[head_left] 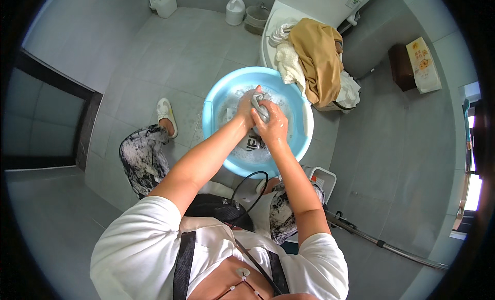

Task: The person washes a garment by hand in a basin of soapy water, rubbing the fabric against itself and squeezing it repeatedly.

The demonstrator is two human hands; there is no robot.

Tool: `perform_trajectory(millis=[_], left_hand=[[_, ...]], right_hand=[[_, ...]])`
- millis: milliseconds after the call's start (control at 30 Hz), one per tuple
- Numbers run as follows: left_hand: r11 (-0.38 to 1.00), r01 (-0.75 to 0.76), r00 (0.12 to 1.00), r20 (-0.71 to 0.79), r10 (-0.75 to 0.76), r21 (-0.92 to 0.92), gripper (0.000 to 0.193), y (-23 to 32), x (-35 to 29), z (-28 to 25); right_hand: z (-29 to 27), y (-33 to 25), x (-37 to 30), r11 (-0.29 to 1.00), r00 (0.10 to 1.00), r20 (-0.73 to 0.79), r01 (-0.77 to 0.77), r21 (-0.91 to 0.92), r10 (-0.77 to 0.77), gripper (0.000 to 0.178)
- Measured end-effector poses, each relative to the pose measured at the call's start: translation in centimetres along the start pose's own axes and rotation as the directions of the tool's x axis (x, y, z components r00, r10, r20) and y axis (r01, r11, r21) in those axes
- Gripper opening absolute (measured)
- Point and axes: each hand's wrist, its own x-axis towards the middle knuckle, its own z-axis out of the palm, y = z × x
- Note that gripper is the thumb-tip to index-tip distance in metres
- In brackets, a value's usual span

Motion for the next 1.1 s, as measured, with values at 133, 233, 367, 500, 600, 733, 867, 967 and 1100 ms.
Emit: perform_trajectory(millis=[133, 233, 367, 500, 600, 733, 867, 967, 1100], left_hand=[[0.997, -0.041, 0.976, -0.214, 0.027, -0.065, 0.015, -1.3, -3.3, 4.9], [0.94, -0.051, 0.93, -0.327, 0.167, 0.337, 0.015, -3.0, -2.5, 2.5], [0.682, -0.111, 0.928, -0.171, 0.331, 0.723, 0.019, -0.6, -3.6, 5.1], [0.373, -0.335, 0.837, 0.092, 0.539, 0.865, 0.02, 3.4, -0.7, -0.5], [-0.255, -0.262, 0.798, 0.357, 0.485, 0.931, 0.041, 2.7, -0.8, -2.9], [-0.735, -0.098, 0.938, 0.308, 0.156, 0.671, 0.051, 0.7, -2.2, -2.6], [-0.606, 0.191, 0.981, -0.137, 0.136, 0.772, 0.042, -0.1, -0.2, -4.4], [-0.658, 0.211, 0.933, -0.349, -0.084, 0.723, 0.042, 0.9, 0.5, -3.6], [0.278, 0.256, 0.933, -0.312, 0.179, 0.926, 0.04, 0.4, -0.5, -2.3]], right_hand=[[0.4, 1.5, 0.4, 0.985, 0.991, -0.047, -0.131, -0.112, 0.126, 0.019], [0.3, 4.0, 1.5, 0.951, 0.965, -0.035, -0.26, -0.169, 0.258, 0.029], [-0.5, 7.9, 1.9, 0.826, 0.878, 0.058, -0.423, -0.373, 0.475, 0.03], [-0.7, 9.5, 2.1, 0.892, 0.931, 0.02, -0.343, -0.296, 0.365, 0.026], [-0.3, 8.9, 1.7, 0.951, 0.973, 0.072, -0.196, -0.239, 0.219, 0.028], [2.2, 10.5, -0.6, 0.897, 0.953, 0.278, 0.013, -0.442, 0.123, 0.036], [4.3, 10.5, -1.1, 0.798, 0.712, 0.59, 0.068, -0.599, 0.382, 0.03], [5.1, 13.7, -1.8, 0.795, 0.618, 0.728, 0.264, -0.547, 0.295, 0.028], [5.6, 13.1, 1.2, 0.902, 0.775, 0.476, -0.285, -0.325, 0.416, 0.033]])
